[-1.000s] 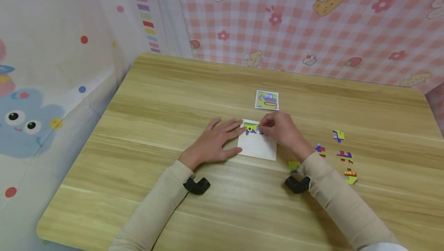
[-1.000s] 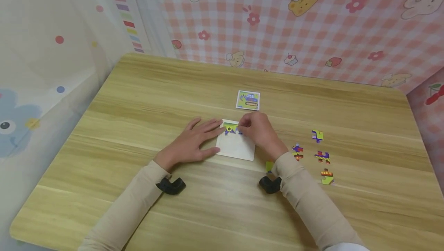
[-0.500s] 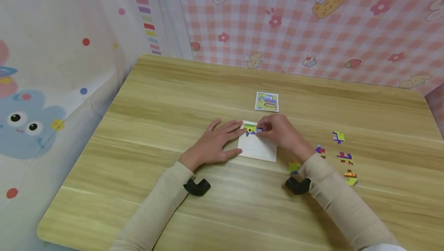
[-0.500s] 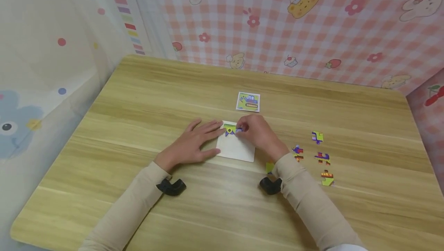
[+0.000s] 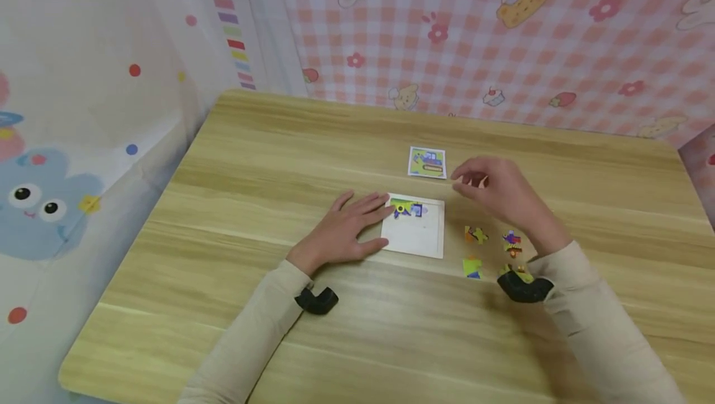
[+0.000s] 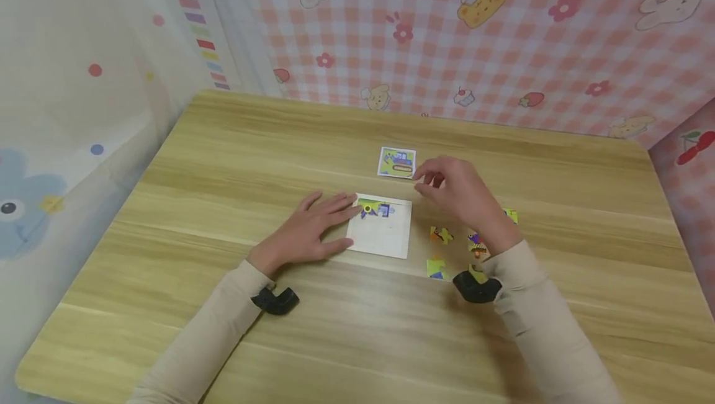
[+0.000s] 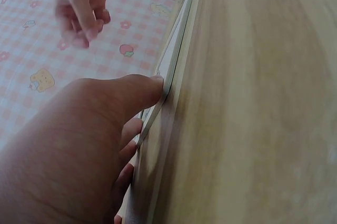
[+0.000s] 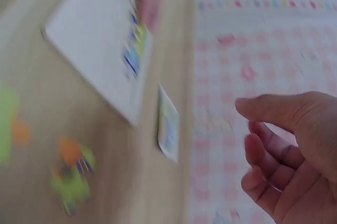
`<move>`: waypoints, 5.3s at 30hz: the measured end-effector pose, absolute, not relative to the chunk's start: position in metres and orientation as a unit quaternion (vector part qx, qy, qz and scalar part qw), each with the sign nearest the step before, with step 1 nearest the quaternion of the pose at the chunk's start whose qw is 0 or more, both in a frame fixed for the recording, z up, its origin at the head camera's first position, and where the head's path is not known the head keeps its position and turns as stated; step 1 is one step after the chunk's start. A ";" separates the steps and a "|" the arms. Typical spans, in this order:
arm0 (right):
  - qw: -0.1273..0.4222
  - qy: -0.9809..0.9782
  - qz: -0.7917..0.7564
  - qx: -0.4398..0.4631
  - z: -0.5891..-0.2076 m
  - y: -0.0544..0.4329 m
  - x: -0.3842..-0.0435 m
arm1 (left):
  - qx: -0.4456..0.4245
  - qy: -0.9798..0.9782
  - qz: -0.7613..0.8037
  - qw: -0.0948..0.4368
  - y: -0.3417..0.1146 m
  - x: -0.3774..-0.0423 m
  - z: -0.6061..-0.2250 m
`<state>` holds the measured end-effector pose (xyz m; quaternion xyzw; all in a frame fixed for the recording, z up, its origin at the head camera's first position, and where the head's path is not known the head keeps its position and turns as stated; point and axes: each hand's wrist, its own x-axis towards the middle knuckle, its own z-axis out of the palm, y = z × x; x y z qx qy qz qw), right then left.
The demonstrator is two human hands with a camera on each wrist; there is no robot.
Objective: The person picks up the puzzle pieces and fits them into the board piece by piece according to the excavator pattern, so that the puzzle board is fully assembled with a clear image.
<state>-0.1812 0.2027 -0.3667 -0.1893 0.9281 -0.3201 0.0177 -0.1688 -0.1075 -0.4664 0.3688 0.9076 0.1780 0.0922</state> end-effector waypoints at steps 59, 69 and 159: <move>0.052 0.954 -0.287 -0.066 -0.411 0.340 -0.162 | 0.369 0.908 0.180 0.081 -0.105 -0.166 -0.467; 0.059 0.905 -0.410 -0.093 -0.396 0.265 -0.169 | 0.370 0.907 0.183 0.085 -0.104 -0.166 -0.466; 0.094 0.931 -0.299 -0.189 -0.385 0.232 -0.166 | 0.360 0.912 0.171 0.095 -0.102 -0.166 -0.466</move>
